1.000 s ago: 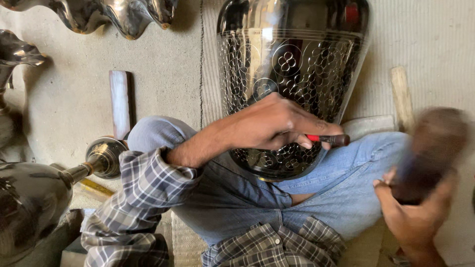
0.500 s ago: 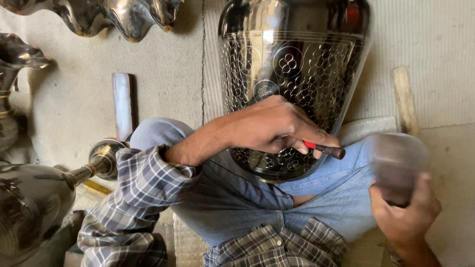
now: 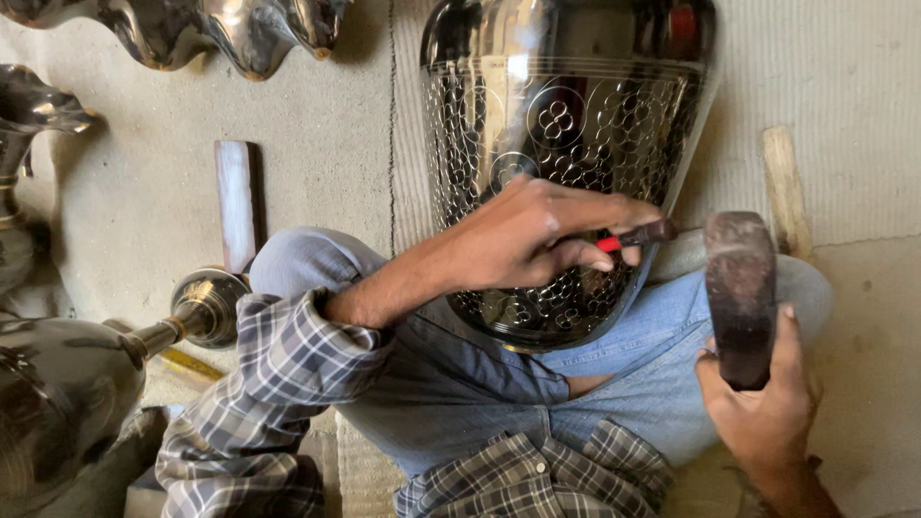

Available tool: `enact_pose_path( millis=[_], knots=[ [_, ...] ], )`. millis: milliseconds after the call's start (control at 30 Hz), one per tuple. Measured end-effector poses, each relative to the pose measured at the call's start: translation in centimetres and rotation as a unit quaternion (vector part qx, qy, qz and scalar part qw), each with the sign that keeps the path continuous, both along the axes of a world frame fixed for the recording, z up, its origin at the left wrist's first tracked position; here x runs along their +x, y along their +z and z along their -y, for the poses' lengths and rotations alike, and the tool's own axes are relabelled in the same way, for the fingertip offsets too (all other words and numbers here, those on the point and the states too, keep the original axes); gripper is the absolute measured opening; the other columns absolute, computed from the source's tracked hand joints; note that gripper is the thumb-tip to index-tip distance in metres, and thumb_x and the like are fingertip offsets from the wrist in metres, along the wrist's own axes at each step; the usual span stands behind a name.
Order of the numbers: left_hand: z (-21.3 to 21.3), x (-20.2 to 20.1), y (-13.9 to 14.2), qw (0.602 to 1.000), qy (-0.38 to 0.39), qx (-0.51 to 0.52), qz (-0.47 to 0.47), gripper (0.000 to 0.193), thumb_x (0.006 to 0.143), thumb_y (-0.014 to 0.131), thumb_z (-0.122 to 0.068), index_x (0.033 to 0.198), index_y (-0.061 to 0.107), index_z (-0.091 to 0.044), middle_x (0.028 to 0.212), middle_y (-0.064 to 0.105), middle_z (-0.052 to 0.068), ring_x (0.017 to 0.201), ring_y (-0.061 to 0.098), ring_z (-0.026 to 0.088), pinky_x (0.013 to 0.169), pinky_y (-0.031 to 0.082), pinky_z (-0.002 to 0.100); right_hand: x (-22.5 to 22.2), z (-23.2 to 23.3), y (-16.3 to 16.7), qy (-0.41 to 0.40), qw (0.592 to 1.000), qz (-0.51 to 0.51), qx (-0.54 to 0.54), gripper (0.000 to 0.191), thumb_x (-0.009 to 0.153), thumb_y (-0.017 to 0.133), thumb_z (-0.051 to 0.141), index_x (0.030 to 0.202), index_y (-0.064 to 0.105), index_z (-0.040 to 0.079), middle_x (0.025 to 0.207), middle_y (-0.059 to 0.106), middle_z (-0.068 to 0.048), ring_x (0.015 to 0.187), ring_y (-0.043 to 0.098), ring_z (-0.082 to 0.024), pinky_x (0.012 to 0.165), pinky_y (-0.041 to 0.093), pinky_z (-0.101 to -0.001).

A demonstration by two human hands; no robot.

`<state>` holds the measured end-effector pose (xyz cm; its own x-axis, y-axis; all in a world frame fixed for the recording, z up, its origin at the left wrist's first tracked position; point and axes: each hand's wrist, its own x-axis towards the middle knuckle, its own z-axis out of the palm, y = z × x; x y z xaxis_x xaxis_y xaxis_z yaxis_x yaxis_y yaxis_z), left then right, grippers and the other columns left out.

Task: The person sits cross-legged on the floor with a large engraved brass vase held between their legs. They hold a small chisel against the vase's decorative pattern and repeatedly strike it with a wooden mallet, repositioning the chisel along the design as they work.

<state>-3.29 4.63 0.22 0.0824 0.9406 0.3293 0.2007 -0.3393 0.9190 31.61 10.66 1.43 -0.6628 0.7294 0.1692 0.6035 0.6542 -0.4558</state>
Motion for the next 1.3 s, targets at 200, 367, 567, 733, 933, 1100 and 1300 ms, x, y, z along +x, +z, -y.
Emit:
enact_pose_path(
  millis=[200,367,567,733,933,1100,1300],
  knots=[
    [-1.6,0.2,0.9,0.989,-0.117,-0.020,-0.082,0.055,0.091,0.067,0.003,0.139,0.065,-0.023,0.123,0.078,-0.003,0.092,0.082,0.011,0.054,0.060,0.029,2.8,2.0,-3.4,-0.055,0.997,-0.038,-0.032,0.089,0.084,0.079,-0.010,0.159,0.032,-0.005,0.102,0.069,-0.019,0.084,0.070,-0.027,0.082,0.058,-0.0380],
    [-2.8,0.1,1.2,0.982,-0.151,0.052,-0.104,0.063,0.081,0.071,0.005,0.137,0.065,-0.023,0.131,0.074,0.001,0.097,0.079,0.015,0.067,0.064,0.028,4.3,3.4,-3.9,-0.133,0.958,-0.185,-0.173,0.098,0.098,0.076,-0.016,0.168,0.010,-0.002,0.106,0.059,-0.011,0.094,0.060,-0.019,0.097,0.055,-0.0327],
    [-3.4,0.4,1.5,0.969,-0.226,-0.005,-0.100,0.050,0.090,0.075,-0.013,0.138,0.064,-0.023,0.109,0.081,-0.004,0.088,0.080,0.009,0.065,0.061,0.029,3.5,3.5,-2.6,-0.070,0.980,-0.178,-0.063,0.105,0.091,0.076,-0.017,0.163,0.004,0.011,0.103,0.058,-0.014,0.092,0.060,-0.021,0.091,0.054,-0.0366],
    [-3.1,0.6,1.8,0.968,-0.216,-0.021,-0.128,0.051,0.089,0.075,-0.010,0.136,0.065,-0.023,0.105,0.082,-0.005,0.081,0.079,0.008,0.058,0.056,0.031,1.7,1.9,-1.6,-0.047,0.992,-0.108,-0.051,0.086,0.089,0.079,-0.018,0.151,0.026,0.013,0.099,0.058,-0.022,0.088,0.060,-0.032,0.084,0.053,-0.0433],
    [-1.3,0.0,2.0,0.989,-0.115,-0.016,-0.092,0.059,0.087,0.070,0.003,0.139,0.064,-0.024,0.114,0.081,-0.005,0.084,0.078,0.005,0.060,0.059,0.023,-0.3,0.5,0.0,-0.027,0.983,-0.147,-0.104,0.073,0.087,0.080,-0.002,0.145,0.036,-0.001,0.101,0.063,-0.019,0.086,0.064,-0.033,0.080,0.057,-0.0387],
    [0.8,0.2,2.0,0.995,-0.012,-0.048,-0.092,0.048,0.092,0.071,-0.001,0.135,0.068,-0.023,0.126,0.077,0.002,0.065,0.072,0.007,0.045,0.052,0.026,-1.8,-1.6,2.5,-0.043,0.990,-0.063,-0.122,0.062,0.083,0.081,0.005,0.135,0.048,-0.004,0.095,0.064,-0.021,0.083,0.067,-0.033,0.082,0.057,-0.0394],
    [1.9,0.9,0.2,0.990,0.072,0.017,-0.120,0.056,0.092,0.068,0.005,0.140,0.064,-0.024,0.119,0.078,0.000,0.076,0.074,0.009,0.057,0.057,0.025,-3.8,-3.3,5.1,-0.025,0.998,0.040,-0.037,0.056,0.082,0.080,0.002,0.131,0.054,-0.005,0.105,0.070,-0.021,0.091,0.072,-0.030,0.084,0.057,-0.0387]
  ],
)
